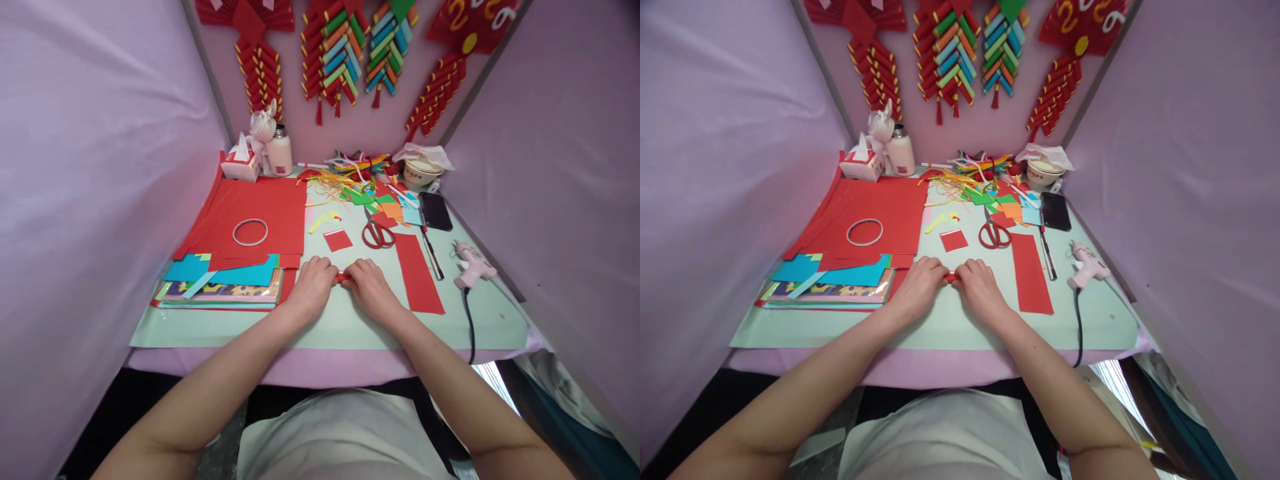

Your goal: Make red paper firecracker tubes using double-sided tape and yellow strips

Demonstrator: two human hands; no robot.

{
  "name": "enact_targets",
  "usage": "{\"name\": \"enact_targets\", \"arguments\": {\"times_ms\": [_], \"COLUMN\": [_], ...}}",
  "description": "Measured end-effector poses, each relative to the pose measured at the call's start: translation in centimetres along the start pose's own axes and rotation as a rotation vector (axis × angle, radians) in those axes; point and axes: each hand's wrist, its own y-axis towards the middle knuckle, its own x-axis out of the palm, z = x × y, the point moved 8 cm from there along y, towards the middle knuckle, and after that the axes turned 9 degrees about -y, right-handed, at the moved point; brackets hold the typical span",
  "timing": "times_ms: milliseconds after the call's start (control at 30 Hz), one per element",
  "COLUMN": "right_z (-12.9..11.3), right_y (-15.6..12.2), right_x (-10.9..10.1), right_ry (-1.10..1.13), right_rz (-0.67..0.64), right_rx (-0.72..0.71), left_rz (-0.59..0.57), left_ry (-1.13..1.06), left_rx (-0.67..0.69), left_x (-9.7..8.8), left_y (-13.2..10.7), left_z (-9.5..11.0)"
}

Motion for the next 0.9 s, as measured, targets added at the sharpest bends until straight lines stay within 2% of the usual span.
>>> {"name": "enact_targets", "arguments": {"times_ms": [133,333,500,700,900], "right_z": [0.4,0.4,0.6,1.2,1.2], "right_y": [0.2,0.4,0.5,0.9,1.4], "right_x": [-0.1,-0.2,-0.1,-0.2,-0.4], "right_ry": [0.049,0.029,0.044,0.092,0.017], "right_rz": [-0.034,-0.062,-0.054,-0.050,-0.039], "right_rx": [0.034,0.047,0.073,0.089,0.058], "left_rz": [0.014,-0.031,0.004,0.010,0.053], "left_ry": [-0.056,-0.034,-0.051,-0.091,-0.025], "left_rx": [-0.011,-0.025,-0.067,-0.041,0.003], "left_x": [-0.2,-0.2,-0.2,-0.2,-0.3], "left_y": [0.0,0.2,0.5,0.9,1.2], "left_z": [-0.3,-0.6,-1.1,-1.3,-1.4]}}
